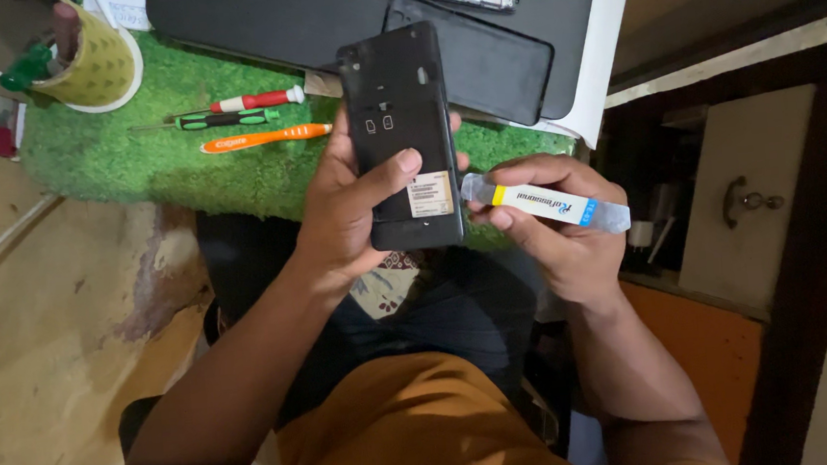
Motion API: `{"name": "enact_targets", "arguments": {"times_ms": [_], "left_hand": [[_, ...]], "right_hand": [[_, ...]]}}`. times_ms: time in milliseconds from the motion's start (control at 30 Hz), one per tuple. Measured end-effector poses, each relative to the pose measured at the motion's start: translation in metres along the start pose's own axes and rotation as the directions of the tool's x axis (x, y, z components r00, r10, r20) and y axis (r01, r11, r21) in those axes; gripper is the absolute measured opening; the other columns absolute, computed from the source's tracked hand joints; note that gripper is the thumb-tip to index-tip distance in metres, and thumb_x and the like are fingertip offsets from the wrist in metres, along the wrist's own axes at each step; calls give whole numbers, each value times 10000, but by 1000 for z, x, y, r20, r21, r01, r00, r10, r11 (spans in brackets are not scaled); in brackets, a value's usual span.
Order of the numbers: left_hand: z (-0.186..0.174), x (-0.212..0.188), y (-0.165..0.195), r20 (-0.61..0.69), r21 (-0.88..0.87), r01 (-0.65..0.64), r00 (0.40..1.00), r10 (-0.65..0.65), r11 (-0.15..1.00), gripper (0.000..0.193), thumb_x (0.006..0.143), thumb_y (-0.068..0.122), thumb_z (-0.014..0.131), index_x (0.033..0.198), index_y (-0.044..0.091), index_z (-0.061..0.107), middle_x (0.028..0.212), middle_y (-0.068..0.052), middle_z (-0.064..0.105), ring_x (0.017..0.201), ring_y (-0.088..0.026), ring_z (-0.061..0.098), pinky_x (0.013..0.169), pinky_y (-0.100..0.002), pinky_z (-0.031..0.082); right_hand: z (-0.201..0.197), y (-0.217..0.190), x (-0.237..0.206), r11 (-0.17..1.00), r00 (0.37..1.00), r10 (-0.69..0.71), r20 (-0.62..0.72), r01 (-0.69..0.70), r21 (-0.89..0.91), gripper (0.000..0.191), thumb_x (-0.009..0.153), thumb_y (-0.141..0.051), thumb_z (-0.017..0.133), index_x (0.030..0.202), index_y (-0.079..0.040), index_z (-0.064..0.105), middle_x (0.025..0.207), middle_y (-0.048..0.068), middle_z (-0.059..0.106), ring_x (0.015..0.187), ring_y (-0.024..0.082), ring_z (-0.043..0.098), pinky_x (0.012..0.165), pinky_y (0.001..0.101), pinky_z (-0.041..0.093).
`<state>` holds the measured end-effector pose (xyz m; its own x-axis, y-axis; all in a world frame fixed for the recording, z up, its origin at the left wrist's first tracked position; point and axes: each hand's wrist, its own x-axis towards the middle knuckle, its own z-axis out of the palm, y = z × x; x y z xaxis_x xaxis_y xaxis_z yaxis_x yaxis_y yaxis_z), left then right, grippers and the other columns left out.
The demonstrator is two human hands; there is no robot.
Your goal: The person repairs a disassembled mobile phone at a workbench. They pry open and remove the back cover, then use a marker-style pen tool and a screwdriver to work on the internal components, at one point holding a small part while turning the screwdriver on it.
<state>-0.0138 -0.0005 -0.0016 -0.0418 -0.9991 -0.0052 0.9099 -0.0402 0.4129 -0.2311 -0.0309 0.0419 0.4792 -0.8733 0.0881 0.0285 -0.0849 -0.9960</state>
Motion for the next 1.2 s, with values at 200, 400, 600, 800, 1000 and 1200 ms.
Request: {"name": "enact_targets", "arguments": {"times_ms": [200, 400, 600, 800, 1000, 1200], "left_hand": [[-2, -1, 2, 11, -36, 38, 999, -38, 999, 522, 1013, -19, 648, 1460, 86, 400, 1376, -266, 615, 1184, -358, 703, 955, -521, 638], [-2, -1, 2, 37, -83, 55, 998, -52, 995, 434, 1032, 12, 635, 1444, 7, 498, 1397, -263, 616, 1236, -349, 685, 985, -537, 629], [-5, 0, -4, 129, -159, 71, 990, -51, 985, 429, 1109, 314, 560, 1406, 7, 520, 1315, -199, 639, 1159, -298, 696, 936, -527, 630], [-13, 1, -5, 90, -175, 36, 996, -21, 984, 815, 1102, 678, 268, 1406, -25, 547, 1226, -195, 673, 1101, -263, 702, 955, -428, 599], [-13, 0, -5, 59, -168, 48, 998, -38, 985, 737, 1129, 623, 289, 1418, -7, 539, 1241, -200, 665, 1114, -269, 699, 990, -417, 583], [-11, -1, -8, 40, -159, 76, 997, -70, 984, 700, 1138, 570, 324, 1463, -18, 521, 1359, -187, 642, 1177, -269, 683, 1023, -437, 576]], "right_hand": [[0, 0, 1, 1000, 1000, -13, 16, 13, -14, 239, 983, 55, 725, 1212, 56, 657, 1119, 169, 739, 1023, 211, 759, 937, 322, 636], [-1, 3, 2, 989, 995, -93, 35, 96, -113, 243, 980, 68, 741, 1210, 60, 664, 1085, 181, 732, 959, 208, 754, 875, 294, 631], [10, 23, 2, 986, 997, 1, -76, 12, 169, 238, 992, 37, 726, 1219, 61, 660, 1080, 157, 744, 948, 207, 740, 874, 328, 628], [14, 46, 2, 989, 985, -95, -141, 109, 95, 288, 961, -9, 788, 1224, 46, 686, 1124, 134, 711, 926, 163, 682, 849, 258, 552], [15, 64, 11, 971, 954, -238, -184, 239, -18, 294, 955, -77, 831, 1205, 25, 715, 1128, 120, 704, 988, 165, 662, 908, 247, 516], [23, 68, 10, 971, 951, -229, -206, 240, 27, 310, 955, -86, 830, 1222, 20, 713, 1132, 106, 700, 1017, 161, 654, 934, 251, 509]]}}
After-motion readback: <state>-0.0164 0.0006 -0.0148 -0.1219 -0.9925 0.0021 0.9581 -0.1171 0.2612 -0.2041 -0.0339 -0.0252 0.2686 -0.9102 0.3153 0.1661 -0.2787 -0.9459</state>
